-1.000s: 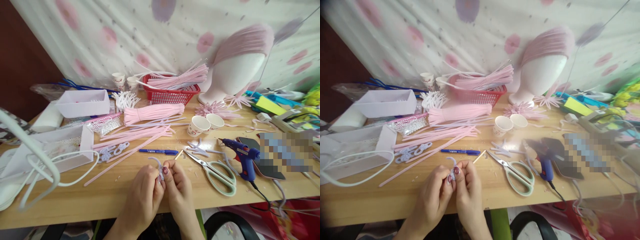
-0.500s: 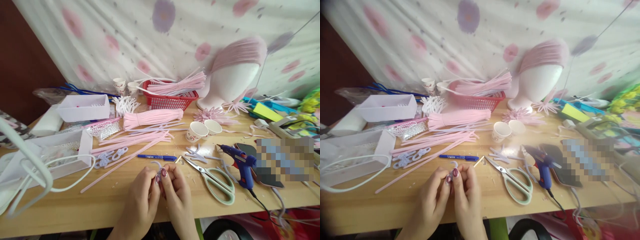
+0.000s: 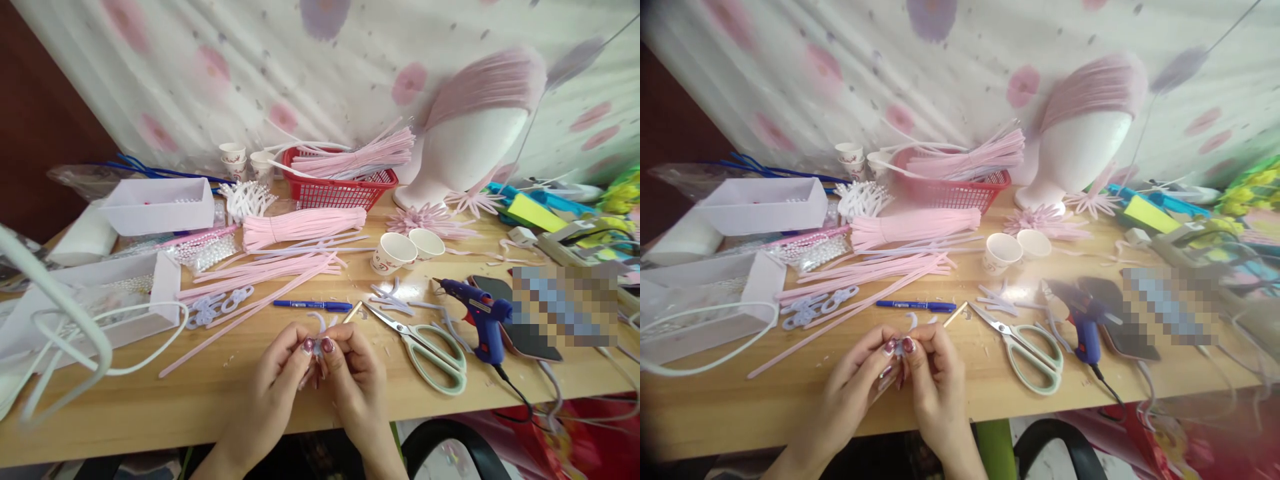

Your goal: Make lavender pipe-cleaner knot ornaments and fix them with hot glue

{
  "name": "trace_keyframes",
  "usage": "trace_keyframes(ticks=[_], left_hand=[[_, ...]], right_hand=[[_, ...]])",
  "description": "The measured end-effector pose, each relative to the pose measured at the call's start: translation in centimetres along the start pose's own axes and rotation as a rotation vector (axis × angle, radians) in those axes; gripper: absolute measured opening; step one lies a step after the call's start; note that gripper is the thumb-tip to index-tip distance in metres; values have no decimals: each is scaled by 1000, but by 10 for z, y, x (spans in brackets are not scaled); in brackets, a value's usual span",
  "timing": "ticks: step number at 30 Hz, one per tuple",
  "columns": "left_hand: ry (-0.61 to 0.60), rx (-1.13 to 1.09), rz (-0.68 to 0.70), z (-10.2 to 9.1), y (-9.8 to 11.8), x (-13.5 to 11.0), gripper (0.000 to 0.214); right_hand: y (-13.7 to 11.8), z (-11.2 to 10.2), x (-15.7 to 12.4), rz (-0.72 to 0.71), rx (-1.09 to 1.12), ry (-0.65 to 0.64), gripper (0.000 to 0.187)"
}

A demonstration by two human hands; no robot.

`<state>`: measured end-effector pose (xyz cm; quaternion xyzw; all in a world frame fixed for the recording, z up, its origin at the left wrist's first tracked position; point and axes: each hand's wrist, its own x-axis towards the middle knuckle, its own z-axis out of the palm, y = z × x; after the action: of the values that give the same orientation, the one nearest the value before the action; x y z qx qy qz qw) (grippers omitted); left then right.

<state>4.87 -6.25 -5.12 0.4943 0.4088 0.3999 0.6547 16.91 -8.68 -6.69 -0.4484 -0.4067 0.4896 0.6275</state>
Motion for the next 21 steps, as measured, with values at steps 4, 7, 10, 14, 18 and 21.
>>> trace_keyframes(ticks=[4, 7, 10, 14, 18, 21], left_hand=[[-19, -5, -20, -1, 7, -1, 30], [19, 33, -19, 1, 11, -5, 38], [55, 78, 25, 3, 11, -7, 39], [11, 8, 32, 1, 4, -6, 38], [-47, -1, 43, -2, 0, -4, 42], [3, 163, 118, -6, 2, -9, 42]], right_hand=[[-4, -1, 3, 58, 59, -37, 24], [-5, 2, 5, 88, 144, -52, 22], [-7, 4, 5, 74, 192, -40, 21], [-10, 7, 5, 58, 204, -81, 28], [-8, 9, 8, -3, 191, -73, 40], [-8, 0, 10, -91, 157, 1, 43]])
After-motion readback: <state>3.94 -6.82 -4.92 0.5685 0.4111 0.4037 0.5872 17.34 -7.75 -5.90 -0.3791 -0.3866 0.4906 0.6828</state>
